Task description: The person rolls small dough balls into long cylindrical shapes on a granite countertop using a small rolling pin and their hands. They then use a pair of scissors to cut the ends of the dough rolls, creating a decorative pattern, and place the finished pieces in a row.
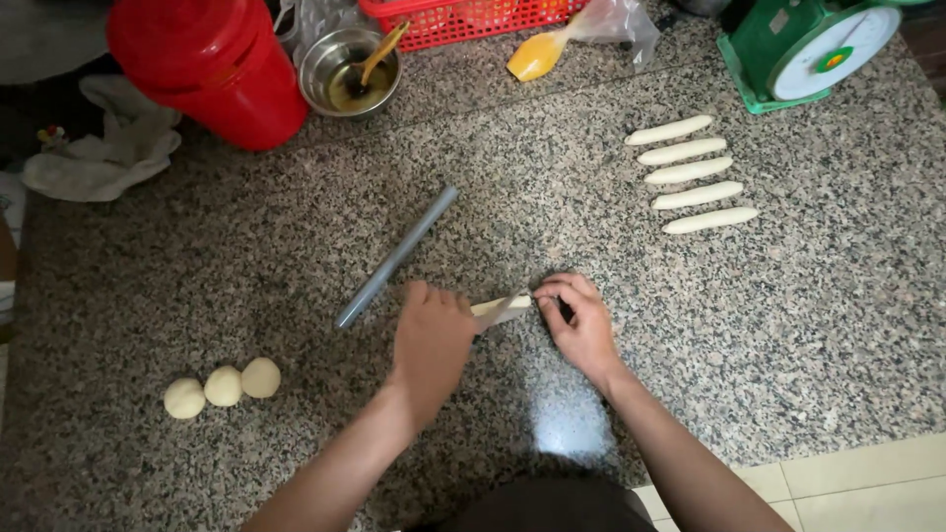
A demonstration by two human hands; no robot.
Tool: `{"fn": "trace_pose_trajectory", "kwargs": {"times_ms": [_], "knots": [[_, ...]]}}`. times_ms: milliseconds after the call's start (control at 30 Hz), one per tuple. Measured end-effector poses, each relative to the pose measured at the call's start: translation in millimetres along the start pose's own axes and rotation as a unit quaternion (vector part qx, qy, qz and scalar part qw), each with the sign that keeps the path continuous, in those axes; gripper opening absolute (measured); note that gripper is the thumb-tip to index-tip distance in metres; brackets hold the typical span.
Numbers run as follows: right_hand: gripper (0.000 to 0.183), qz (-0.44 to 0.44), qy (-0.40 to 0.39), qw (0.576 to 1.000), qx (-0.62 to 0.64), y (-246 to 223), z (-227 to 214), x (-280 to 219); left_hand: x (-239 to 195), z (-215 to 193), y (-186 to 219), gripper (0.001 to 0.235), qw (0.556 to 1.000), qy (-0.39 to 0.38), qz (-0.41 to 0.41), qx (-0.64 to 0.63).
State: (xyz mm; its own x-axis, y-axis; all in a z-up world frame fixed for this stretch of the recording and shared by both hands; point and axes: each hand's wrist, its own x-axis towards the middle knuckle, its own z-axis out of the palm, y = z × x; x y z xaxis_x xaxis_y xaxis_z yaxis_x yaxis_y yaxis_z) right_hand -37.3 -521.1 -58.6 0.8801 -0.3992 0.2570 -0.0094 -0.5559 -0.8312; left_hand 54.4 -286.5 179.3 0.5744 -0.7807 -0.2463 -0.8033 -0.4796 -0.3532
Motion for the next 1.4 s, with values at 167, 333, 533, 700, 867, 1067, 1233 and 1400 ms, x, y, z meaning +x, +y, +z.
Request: {"fn": "trace_pose_trajectory", "kwargs": {"times_ms": [167, 333, 533, 700, 867, 1067, 1233, 1400], "knots": [[0.010, 0.002, -0.019, 1.000, -0.019, -11, -3, 1, 23, 69, 12, 0.021, 0.997, 0.014, 0.007, 0.073], [0.010, -0.003, -0.026, 0.999, -0.038, -8, 1, 1, 29, 67, 15, 0.026, 0.997, 0.019, 0.014, 0.075], [0.009, 0.011, -0.030, 0.998, -0.054, -5, 2, -1, 32, 66, 11, 0.032, 0.996, -0.024, 0.062, 0.053], [0.015, 0.016, -0.046, 0.997, -0.061, 0, 3, 0, 37, 62, 15, 0.036, 0.993, -0.069, 0.099, 0.015], [0.028, 0.008, -0.072, 0.992, -0.106, -17, -4, 10, 34, 78, 15, 0.032, 0.994, -0.062, 0.089, -0.025], [0.014, 0.018, -0.074, 0.982, -0.174, -4, -9, 18, 11, 92, 3, 0.033, 0.997, -0.065, 0.033, -0.030], [0.018, 0.046, -0.069, 0.975, -0.207, -1, -14, 17, -6, 118, 0, 0.029, 0.995, -0.081, -0.004, -0.054], [0.014, 0.078, -0.054, 0.976, -0.195, -7, -12, 21, -10, 127, 0, 0.020, 0.993, -0.088, -0.024, -0.081]]}}
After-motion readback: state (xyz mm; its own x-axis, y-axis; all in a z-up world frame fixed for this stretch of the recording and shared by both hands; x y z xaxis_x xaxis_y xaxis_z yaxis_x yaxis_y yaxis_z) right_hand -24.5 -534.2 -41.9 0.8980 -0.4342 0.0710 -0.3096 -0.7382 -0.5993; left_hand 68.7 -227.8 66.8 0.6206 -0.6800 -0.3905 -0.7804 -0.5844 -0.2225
